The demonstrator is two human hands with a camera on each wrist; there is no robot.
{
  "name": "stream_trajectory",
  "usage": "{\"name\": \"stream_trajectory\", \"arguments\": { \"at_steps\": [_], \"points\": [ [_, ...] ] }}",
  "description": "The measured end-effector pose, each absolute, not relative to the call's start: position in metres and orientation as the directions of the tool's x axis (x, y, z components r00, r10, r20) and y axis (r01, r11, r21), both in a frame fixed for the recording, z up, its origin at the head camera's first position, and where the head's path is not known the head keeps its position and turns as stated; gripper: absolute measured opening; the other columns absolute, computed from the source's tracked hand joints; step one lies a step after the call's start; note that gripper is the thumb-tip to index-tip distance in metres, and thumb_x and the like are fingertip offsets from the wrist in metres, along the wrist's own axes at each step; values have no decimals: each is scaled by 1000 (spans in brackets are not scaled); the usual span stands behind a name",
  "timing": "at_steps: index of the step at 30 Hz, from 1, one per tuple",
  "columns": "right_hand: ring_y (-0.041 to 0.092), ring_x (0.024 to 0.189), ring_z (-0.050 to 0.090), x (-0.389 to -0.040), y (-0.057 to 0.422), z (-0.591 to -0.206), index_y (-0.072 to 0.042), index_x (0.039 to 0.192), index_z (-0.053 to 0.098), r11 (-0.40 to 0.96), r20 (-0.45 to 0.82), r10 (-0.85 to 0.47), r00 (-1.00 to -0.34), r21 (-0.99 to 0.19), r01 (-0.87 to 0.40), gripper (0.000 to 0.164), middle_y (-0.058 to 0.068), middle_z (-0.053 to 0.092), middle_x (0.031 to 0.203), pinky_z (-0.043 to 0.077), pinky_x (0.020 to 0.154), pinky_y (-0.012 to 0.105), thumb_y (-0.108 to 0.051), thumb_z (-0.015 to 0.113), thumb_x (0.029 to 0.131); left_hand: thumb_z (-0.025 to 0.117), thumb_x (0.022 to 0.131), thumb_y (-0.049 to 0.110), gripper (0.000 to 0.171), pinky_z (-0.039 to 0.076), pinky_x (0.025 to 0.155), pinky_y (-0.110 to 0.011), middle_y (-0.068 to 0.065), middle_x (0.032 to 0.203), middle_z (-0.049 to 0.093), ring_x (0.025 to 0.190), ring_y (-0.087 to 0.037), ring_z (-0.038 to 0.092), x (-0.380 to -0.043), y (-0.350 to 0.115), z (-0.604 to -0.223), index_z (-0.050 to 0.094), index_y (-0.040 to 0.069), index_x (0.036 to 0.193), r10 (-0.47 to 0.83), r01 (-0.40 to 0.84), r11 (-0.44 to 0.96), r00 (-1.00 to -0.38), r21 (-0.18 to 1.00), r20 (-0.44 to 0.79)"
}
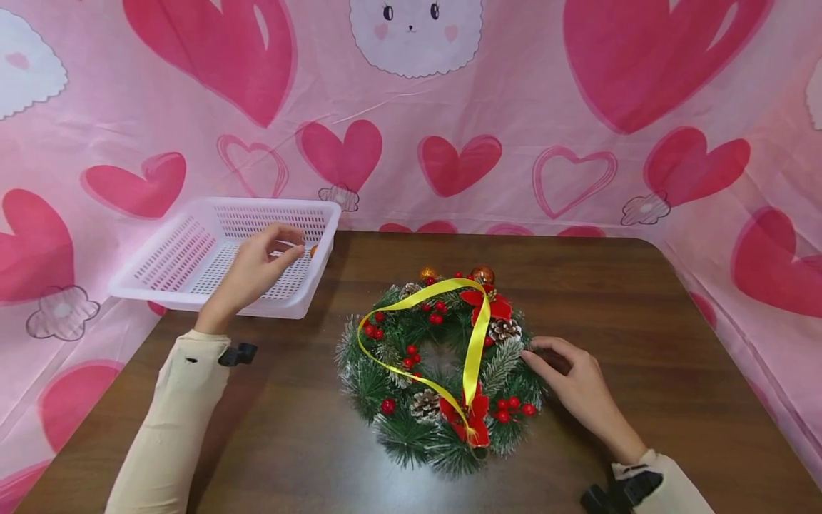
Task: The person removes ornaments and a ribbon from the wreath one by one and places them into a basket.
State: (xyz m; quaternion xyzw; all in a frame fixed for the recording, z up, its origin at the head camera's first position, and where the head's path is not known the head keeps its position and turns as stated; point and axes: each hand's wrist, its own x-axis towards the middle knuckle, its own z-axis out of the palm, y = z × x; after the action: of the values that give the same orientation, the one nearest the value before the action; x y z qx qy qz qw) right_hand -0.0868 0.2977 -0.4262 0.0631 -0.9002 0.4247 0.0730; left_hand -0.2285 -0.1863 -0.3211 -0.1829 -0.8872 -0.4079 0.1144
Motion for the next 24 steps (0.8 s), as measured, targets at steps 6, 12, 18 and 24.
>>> {"name": "stream_trajectory", "arguments": {
  "at_steps": [6,12,18,24],
  "points": [
    [0,90,67,-87,299,-428,-11,116,70,604,205,-62,-977,-772,-200,25,-10,69,107,53,75,15,-21,71,93,65,96,10,27,56,84,-47,-16,111,67,102,-29,65,-228,-174,-325,60,0,120,291,477,571,-879,669,379],
    [-1,91,67,-89,301,-427,-10,116,70,593,214,-76,-974,-776,-217,24,-15,67,108,53,75,15,-19,72,93,66,95,10,24,56,81,-45,-16,108,69,98,-28,66,-226,-161,-328,61,1,117,337,524,564,-851,638,402],
    [-2,91,66,-89,300,-425,-11,115,71,595,216,-79,-973,-773,-220,24,-16,66,109,53,74,14,-17,73,92,65,96,11,25,56,82,-43,-14,108,68,97,-28,67,-226,-153,-331,60,0,119,370,534,556,-845,637,386],
    [-3,91,65,-90,299,-423,-9,112,72,607,241,-96,-966,-754,-249,21,0,69,114,53,73,15,-15,73,92,65,96,8,22,56,83,-40,-14,106,68,95,-26,67,-225,-145,-334,61,1,116,376,536,538,-843,650,384]
  ]
}}
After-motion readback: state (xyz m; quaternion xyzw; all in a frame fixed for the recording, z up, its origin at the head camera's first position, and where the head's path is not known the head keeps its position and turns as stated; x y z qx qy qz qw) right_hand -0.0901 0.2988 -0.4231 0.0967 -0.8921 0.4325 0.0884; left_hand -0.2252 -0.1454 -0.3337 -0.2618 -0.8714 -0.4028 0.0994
